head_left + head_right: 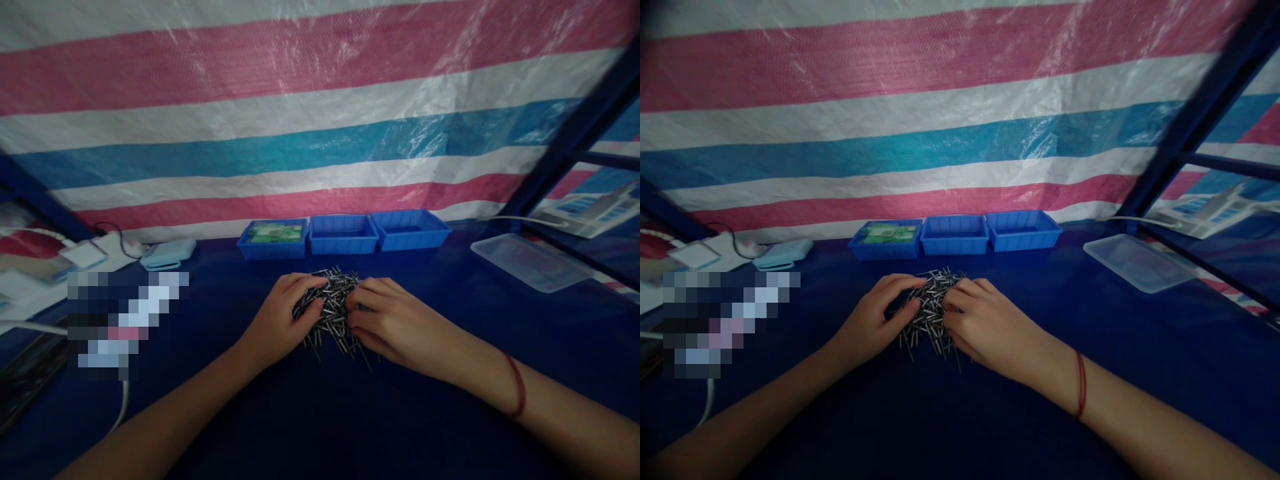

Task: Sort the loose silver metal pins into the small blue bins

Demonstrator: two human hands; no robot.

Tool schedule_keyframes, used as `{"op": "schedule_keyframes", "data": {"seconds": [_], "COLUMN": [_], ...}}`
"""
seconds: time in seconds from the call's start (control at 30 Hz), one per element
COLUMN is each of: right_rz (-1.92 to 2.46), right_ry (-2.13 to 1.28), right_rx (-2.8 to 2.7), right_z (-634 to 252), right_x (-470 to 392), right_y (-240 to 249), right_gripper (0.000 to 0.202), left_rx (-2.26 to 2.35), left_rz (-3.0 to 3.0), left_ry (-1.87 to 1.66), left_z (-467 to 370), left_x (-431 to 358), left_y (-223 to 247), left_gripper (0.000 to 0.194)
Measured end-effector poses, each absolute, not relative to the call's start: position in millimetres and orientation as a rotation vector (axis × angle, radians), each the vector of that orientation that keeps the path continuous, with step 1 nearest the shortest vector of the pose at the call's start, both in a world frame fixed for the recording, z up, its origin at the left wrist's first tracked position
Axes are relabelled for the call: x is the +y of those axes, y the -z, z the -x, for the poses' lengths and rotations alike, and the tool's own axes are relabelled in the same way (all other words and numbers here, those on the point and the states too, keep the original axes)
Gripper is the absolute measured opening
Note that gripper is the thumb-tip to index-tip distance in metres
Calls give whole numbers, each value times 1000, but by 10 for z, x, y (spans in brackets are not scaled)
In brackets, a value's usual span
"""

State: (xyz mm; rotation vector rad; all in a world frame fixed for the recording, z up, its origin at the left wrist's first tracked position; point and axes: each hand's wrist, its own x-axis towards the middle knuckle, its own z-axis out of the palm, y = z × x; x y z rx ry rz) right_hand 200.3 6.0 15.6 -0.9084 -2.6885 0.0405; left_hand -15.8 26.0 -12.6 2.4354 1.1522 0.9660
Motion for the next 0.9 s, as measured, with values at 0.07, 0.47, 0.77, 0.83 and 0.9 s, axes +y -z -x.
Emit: {"op": "schedule_keyframes", "data": {"seconds": [0.07,0.47,0.77,0.83,0.9], "right_rz": [909,875,895,921,933], "right_ry": [-106,-867,-1247,-1308,-1309], "right_rx": [-2665,-1871,-1695,-1702,-1741], "right_z": [-2021,-1928,-1839,-1831,-1826], "right_x": [60,-24,-41,-49,-54], "right_y": [-187,-232,-150,-161,-168], "right_gripper": [14,4,10,14,16], "left_rx": [1155,974,1081,1093,1089], "left_rz": [-2430,-1877,-1826,-1861,-1900], "left_ry": [-976,-1053,-1150,-1154,-1158], "left_z": [163,55,6,14,23], "left_x": [259,19,-42,-46,-54], "left_y": [117,8,-35,-39,-37], "left_gripper": [26,21,8,7,7]}}
